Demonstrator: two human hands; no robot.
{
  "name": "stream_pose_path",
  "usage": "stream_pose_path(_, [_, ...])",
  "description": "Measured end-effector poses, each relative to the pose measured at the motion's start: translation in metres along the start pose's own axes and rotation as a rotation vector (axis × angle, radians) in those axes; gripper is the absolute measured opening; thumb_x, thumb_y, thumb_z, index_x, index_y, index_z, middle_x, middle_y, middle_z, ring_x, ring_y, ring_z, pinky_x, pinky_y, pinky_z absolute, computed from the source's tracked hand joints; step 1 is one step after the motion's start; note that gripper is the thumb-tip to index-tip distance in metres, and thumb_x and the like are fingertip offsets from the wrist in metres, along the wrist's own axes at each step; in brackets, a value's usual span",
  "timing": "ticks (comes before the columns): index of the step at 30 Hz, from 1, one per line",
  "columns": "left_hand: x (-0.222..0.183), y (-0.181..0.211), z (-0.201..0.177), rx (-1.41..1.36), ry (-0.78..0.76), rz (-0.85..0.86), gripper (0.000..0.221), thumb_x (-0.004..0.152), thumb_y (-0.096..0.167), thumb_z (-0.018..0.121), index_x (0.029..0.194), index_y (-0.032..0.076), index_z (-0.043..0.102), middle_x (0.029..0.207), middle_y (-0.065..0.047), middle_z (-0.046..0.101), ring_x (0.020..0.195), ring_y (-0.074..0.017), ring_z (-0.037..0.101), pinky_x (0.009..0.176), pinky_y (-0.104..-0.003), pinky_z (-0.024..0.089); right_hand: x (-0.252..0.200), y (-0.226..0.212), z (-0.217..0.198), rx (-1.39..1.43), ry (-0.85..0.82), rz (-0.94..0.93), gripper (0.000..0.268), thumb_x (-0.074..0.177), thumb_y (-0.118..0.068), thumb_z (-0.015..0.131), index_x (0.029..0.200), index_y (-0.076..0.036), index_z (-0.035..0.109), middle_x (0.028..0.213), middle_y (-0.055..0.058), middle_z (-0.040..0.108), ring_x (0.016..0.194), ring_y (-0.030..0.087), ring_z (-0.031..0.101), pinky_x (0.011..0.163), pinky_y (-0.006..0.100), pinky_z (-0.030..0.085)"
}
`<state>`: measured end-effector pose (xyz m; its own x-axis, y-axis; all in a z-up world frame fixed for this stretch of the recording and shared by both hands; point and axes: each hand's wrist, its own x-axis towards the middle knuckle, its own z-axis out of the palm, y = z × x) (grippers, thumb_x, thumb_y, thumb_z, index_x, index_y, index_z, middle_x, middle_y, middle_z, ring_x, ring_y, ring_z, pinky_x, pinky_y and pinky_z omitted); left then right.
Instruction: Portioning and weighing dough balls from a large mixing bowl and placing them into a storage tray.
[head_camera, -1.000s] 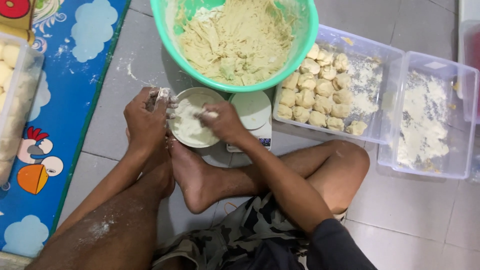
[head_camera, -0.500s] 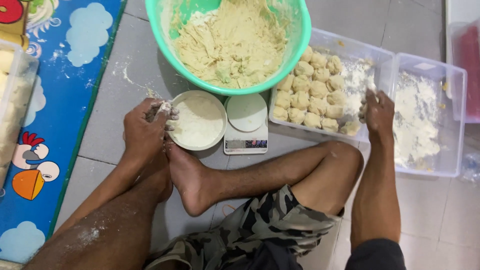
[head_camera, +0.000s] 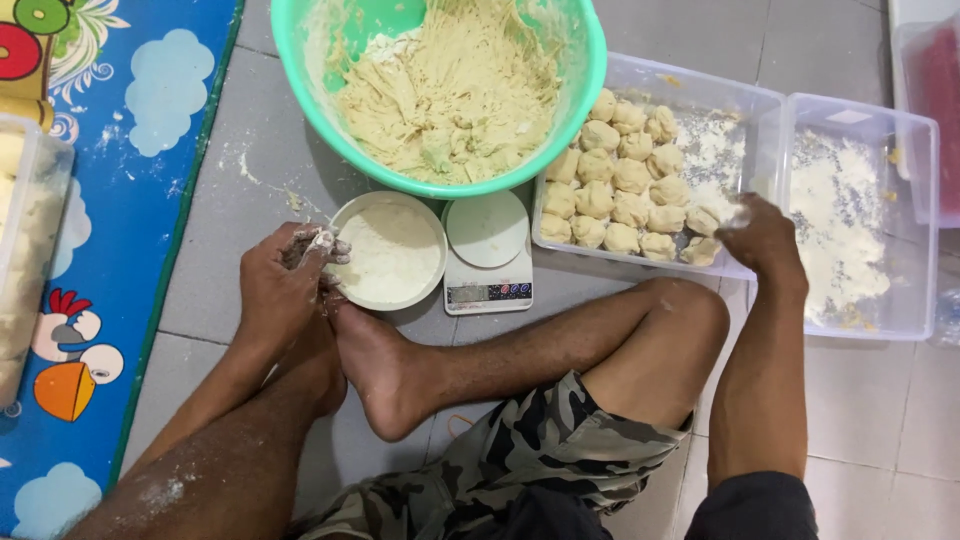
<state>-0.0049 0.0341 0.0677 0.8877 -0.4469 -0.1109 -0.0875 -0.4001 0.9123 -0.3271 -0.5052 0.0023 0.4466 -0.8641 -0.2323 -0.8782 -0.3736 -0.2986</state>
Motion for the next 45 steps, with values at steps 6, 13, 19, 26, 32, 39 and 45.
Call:
stream_pose_path(6, [-0.002,0.004,0.006,0.014,-0.027,-0.022,0.012,0.096,0.010,0.069,0.105,0.007,0.077,0.088,-0.019,0.073,0.087,-0.0246,0.069,0.079,-0.041,0.054,-0.018,-0.033,-0.005,-0.200,-0.192,0.063,0.082,0.078,-0.025,0.089,0.152,-0.016,0.055,0.134,0.036,0.063,0.125,0.057,0.057,0.101,0.064,0.050])
stream_pose_path(13, [0.001,-0.005,0.002,0.022,-0.056,-0.042,0.014,0.096,0.013,0.069,0.106,0.008,0.077,0.087,-0.020,0.073,0.082,-0.0245,0.067,0.078,-0.041,0.053,-0.026,-0.043,-0.013,-0.141,-0.237,0.101,0.057,0.087,-0.021,0.081,0.142,-0.019,0.066,0.126,0.036,0.068,0.123,0.055,0.060,0.104,0.057,0.050])
stream_pose_path(19, [-0.002,0.004,0.003,0.020,-0.056,-0.031,0.013,0.095,0.012,0.070,0.105,0.007,0.077,0.085,-0.021,0.073,0.080,-0.0241,0.066,0.074,-0.041,0.053,0.006,0.000,0.016,-0.135,-0.152,0.041,0.060,0.087,-0.020,0.082,0.145,-0.023,0.065,0.117,0.033,0.072,0.118,0.051,0.064,0.098,0.056,0.053])
stream_pose_path(26, [0.003,0.001,0.001,0.073,-0.106,-0.108,0.013,0.095,0.014,0.066,0.102,0.012,0.077,0.092,-0.001,0.080,0.085,-0.0089,0.073,0.072,-0.024,0.057,-0.032,-0.061,-0.023,-0.106,-0.278,0.169,0.099,0.085,-0.013,0.085,0.166,-0.020,0.027,0.152,0.021,0.051,0.116,0.043,0.062,0.094,0.050,0.051])
stream_pose_path(32, [0.008,-0.019,0.004,0.001,-0.139,-0.062,0.012,0.093,0.009,0.072,0.104,0.006,0.076,0.095,-0.006,0.078,0.087,-0.0123,0.073,0.078,-0.024,0.059,-0.049,-0.103,-0.041,-0.118,-0.199,0.134,0.070,0.096,-0.010,0.074,0.158,-0.006,0.041,0.157,0.025,0.043,0.137,0.047,0.047,0.114,0.054,0.040])
stream_pose_path(39, [0.040,0.000,0.020,-0.190,-0.235,-0.217,0.033,0.099,0.008,0.062,0.131,0.001,0.063,0.117,-0.018,0.072,0.093,-0.0233,0.076,0.070,-0.037,0.069,-0.085,-0.254,-0.050,0.311,-0.044,-0.647,0.044,0.101,-0.001,0.071,0.143,0.001,0.059,0.121,0.034,0.067,0.103,0.036,0.070,0.078,0.042,0.062])
stream_pose_path(45, [0.078,0.032,0.037,-0.352,-0.176,-0.346,0.049,0.095,0.038,0.065,0.128,0.002,0.057,0.126,-0.015,0.066,0.092,-0.0262,0.077,0.069,-0.037,0.070,-0.071,-0.378,0.041,0.092,-0.445,-0.704,0.041,0.093,0.003,0.063,0.132,-0.008,0.067,0.123,0.022,0.070,0.106,0.030,0.071,0.088,0.041,0.061])
